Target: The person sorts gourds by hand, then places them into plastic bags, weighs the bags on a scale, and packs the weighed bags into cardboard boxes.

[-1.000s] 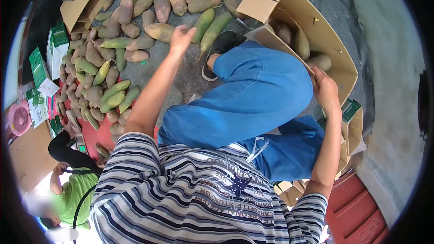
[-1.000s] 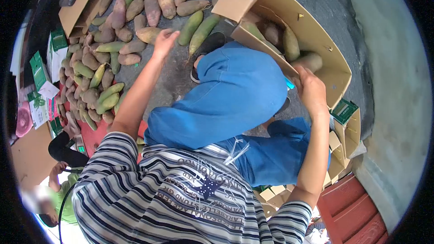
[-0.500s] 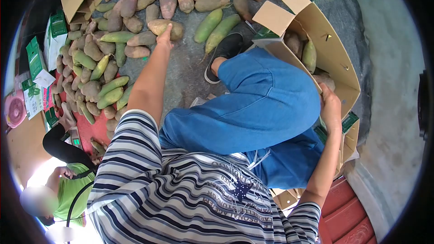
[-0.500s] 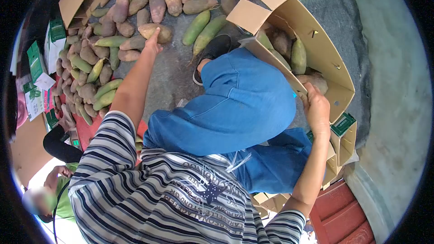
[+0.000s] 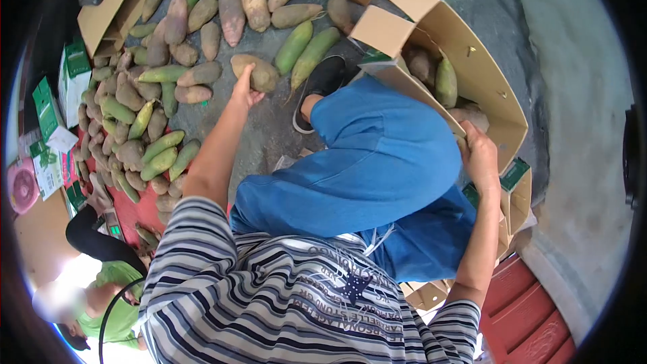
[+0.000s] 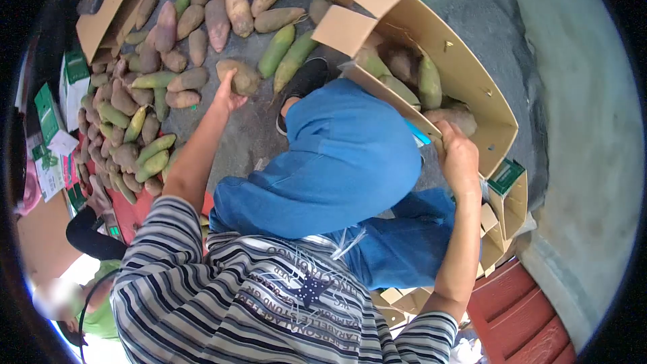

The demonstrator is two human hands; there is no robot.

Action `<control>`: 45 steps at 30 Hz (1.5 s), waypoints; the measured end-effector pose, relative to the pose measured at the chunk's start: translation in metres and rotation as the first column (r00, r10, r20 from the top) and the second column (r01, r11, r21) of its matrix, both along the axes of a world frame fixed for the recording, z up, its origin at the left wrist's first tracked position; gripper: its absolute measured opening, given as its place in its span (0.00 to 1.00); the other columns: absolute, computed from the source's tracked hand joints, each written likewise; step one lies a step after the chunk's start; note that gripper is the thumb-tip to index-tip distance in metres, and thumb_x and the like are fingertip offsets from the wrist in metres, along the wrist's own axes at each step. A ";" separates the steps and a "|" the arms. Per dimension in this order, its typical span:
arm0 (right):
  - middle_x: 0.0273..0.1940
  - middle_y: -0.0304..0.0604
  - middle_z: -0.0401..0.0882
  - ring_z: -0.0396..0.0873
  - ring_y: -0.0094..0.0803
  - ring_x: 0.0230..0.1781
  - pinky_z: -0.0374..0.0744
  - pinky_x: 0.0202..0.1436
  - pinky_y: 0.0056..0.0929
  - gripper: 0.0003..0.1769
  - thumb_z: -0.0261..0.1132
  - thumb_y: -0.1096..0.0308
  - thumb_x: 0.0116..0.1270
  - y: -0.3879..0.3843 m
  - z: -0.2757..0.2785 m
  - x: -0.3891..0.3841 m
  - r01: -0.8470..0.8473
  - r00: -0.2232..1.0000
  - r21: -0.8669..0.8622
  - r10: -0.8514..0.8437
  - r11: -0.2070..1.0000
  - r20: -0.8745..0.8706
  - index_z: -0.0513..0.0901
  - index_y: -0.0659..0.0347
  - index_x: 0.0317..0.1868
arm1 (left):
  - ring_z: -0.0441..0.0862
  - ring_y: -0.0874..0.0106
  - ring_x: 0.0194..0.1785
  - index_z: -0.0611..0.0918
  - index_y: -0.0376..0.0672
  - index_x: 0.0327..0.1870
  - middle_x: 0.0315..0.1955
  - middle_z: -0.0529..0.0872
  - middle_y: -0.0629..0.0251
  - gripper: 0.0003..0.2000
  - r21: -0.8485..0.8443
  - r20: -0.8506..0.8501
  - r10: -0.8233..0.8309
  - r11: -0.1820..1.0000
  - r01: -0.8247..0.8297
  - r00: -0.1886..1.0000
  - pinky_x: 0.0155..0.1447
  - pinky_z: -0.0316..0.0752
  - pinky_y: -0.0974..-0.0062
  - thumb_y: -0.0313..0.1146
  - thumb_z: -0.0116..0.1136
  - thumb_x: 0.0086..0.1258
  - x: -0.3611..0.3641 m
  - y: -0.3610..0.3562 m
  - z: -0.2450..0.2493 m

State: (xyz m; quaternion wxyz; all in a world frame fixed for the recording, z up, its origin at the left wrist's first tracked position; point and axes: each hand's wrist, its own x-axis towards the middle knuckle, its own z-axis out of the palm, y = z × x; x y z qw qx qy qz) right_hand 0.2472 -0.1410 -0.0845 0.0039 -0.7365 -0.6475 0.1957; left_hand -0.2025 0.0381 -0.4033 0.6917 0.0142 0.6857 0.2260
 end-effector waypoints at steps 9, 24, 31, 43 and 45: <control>0.40 0.50 0.79 0.78 0.50 0.40 0.77 0.42 0.44 0.13 0.57 0.77 0.58 -0.004 -0.004 0.004 -0.002 0.999 0.009 0.001 1.000 0.040 0.76 0.56 0.44 | 0.73 0.67 0.58 0.67 0.34 0.60 0.54 0.76 0.58 0.33 0.893 0.033 -0.156 0.448 0.041 0.987 0.61 0.67 0.65 0.39 0.67 0.55 0.114 -0.007 0.242; 0.34 0.49 0.79 0.80 0.47 0.38 0.77 0.37 0.43 0.09 0.57 0.74 0.58 -0.014 -0.028 0.015 -0.076 0.996 0.070 0.073 0.995 0.056 0.76 0.58 0.40 | 0.64 0.55 0.67 0.66 0.41 0.66 0.63 0.69 0.50 0.36 0.389 -0.913 -0.399 -0.781 0.489 0.089 0.70 0.60 0.64 0.41 0.64 0.54 0.295 0.016 0.290; 0.30 0.48 0.80 0.80 0.46 0.36 0.77 0.35 0.43 0.08 0.57 0.75 0.57 -0.015 -0.032 0.016 -0.068 0.995 0.120 0.059 0.990 0.079 0.77 0.59 0.38 | 0.77 0.59 0.54 0.75 0.39 0.56 0.49 0.79 0.52 0.20 0.419 -0.906 -0.372 -0.726 0.546 0.201 0.58 0.71 0.68 0.37 0.59 0.65 0.278 0.001 0.291; 0.33 0.51 0.82 0.81 0.48 0.37 0.78 0.39 0.45 0.15 0.64 0.57 0.59 -0.012 -0.021 0.017 -0.047 0.998 0.041 0.046 0.998 0.037 0.78 0.59 0.39 | 0.78 0.76 0.41 0.77 0.40 0.55 0.36 0.82 0.65 0.16 0.595 -0.803 -0.486 -0.627 0.503 0.345 0.48 0.72 0.79 0.33 0.57 0.68 0.265 -0.034 0.413; 0.35 0.53 0.83 0.81 0.49 0.40 0.77 0.43 0.47 0.22 0.58 0.47 0.64 -0.010 -0.007 0.021 0.038 0.999 0.002 -0.038 0.999 -0.013 0.80 0.57 0.41 | 0.78 0.74 0.44 0.77 0.39 0.56 0.39 0.82 0.63 0.16 0.533 -0.846 -0.444 -0.690 0.490 0.295 0.50 0.72 0.77 0.33 0.56 0.69 0.271 -0.047 0.434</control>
